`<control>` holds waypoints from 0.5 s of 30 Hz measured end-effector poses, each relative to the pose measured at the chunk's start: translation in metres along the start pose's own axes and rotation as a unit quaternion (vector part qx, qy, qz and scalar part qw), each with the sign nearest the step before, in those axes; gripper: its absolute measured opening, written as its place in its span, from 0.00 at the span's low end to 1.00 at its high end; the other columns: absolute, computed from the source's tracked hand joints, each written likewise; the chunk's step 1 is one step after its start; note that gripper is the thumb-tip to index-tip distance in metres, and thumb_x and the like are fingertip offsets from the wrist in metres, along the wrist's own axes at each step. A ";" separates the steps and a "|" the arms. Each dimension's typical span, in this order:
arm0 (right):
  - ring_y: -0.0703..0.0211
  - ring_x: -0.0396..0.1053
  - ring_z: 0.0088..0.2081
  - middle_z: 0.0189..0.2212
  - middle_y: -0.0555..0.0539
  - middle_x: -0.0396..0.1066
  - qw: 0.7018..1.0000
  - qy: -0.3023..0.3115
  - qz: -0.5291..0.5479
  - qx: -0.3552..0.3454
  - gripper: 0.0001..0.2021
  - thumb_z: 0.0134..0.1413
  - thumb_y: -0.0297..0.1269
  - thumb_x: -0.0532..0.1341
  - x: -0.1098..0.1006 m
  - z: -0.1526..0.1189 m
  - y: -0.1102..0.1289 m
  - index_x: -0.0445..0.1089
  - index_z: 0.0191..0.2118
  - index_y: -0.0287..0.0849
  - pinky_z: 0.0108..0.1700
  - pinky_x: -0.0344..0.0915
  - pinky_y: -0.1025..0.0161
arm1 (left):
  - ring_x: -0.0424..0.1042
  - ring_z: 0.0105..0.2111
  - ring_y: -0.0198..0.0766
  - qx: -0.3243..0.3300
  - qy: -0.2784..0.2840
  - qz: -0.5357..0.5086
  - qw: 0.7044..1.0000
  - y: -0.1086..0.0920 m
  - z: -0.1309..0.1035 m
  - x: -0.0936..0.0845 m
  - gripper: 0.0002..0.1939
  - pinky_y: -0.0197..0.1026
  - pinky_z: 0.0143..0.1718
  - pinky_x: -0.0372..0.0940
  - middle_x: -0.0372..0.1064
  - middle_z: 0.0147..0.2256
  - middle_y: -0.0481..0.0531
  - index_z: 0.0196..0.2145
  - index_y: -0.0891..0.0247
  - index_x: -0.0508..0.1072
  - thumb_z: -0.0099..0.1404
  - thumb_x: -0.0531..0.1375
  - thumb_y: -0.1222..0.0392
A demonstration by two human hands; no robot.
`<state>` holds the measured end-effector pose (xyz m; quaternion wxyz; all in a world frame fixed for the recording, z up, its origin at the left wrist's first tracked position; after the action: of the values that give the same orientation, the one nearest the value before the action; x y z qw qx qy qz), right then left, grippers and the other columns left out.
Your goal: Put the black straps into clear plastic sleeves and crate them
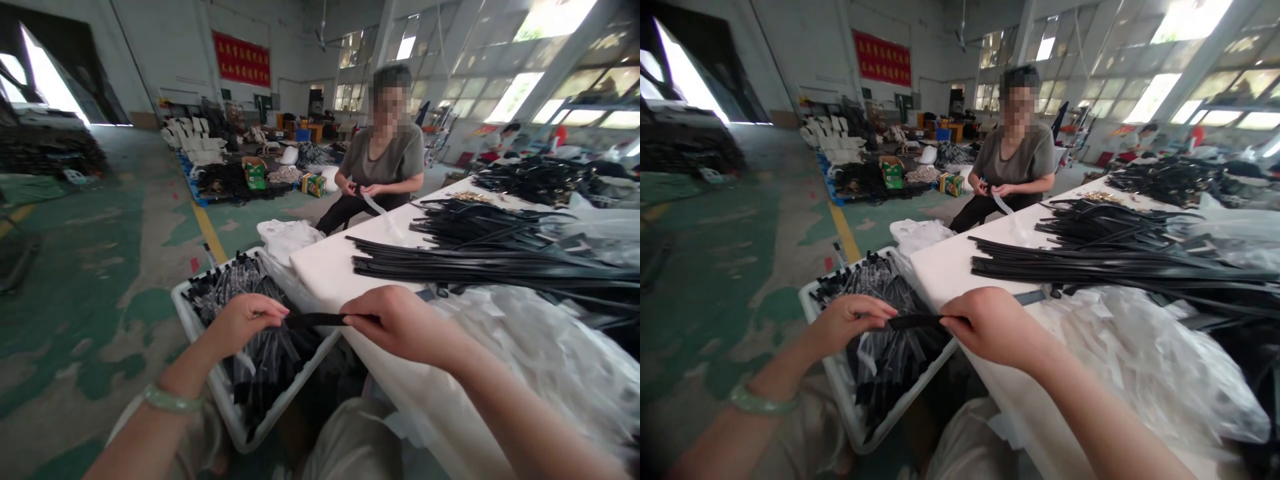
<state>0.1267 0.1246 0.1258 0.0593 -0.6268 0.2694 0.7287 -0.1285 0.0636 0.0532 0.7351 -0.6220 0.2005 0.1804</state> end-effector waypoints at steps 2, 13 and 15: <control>0.63 0.64 0.26 0.24 0.50 0.71 0.998 0.021 0.059 -0.033 0.15 0.66 0.35 0.53 -0.003 -0.002 0.007 0.71 0.28 0.42 0.31 0.52 0.65 | 0.78 0.37 0.44 0.020 0.037 -0.034 0.999 -0.012 0.004 0.007 0.05 0.41 0.43 0.68 0.81 0.35 0.55 0.28 0.60 0.82 0.57 0.66 0.59; 0.56 0.70 0.33 0.32 0.46 0.75 0.993 0.009 0.114 0.034 0.06 0.61 0.37 0.59 0.022 0.001 0.017 0.67 0.41 0.41 0.34 0.58 0.64 | 0.72 0.29 0.37 0.029 0.099 -0.166 0.981 -0.057 0.015 0.061 0.05 0.36 0.33 0.64 0.77 0.27 0.52 0.24 0.65 0.80 0.53 0.66 0.62; 0.55 0.70 0.34 0.33 0.46 0.75 0.994 0.014 0.103 0.036 0.11 0.62 0.41 0.59 0.019 -0.002 0.014 0.64 0.45 0.41 0.35 0.58 0.63 | 0.73 0.29 0.38 0.006 0.081 -0.179 0.981 -0.049 0.014 0.055 0.05 0.36 0.33 0.65 0.77 0.27 0.53 0.24 0.65 0.80 0.51 0.67 0.61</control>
<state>0.1184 0.1071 0.1118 0.0024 -0.6035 0.3598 0.7116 -0.0554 0.0708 0.0676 0.7404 -0.6561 0.1458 -0.0058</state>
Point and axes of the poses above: each hand's wrist, its own z-axis towards the middle knuckle, its own x-axis out of the palm, y = z × x, the point moved 3 cm from there along z, towards the middle knuckle
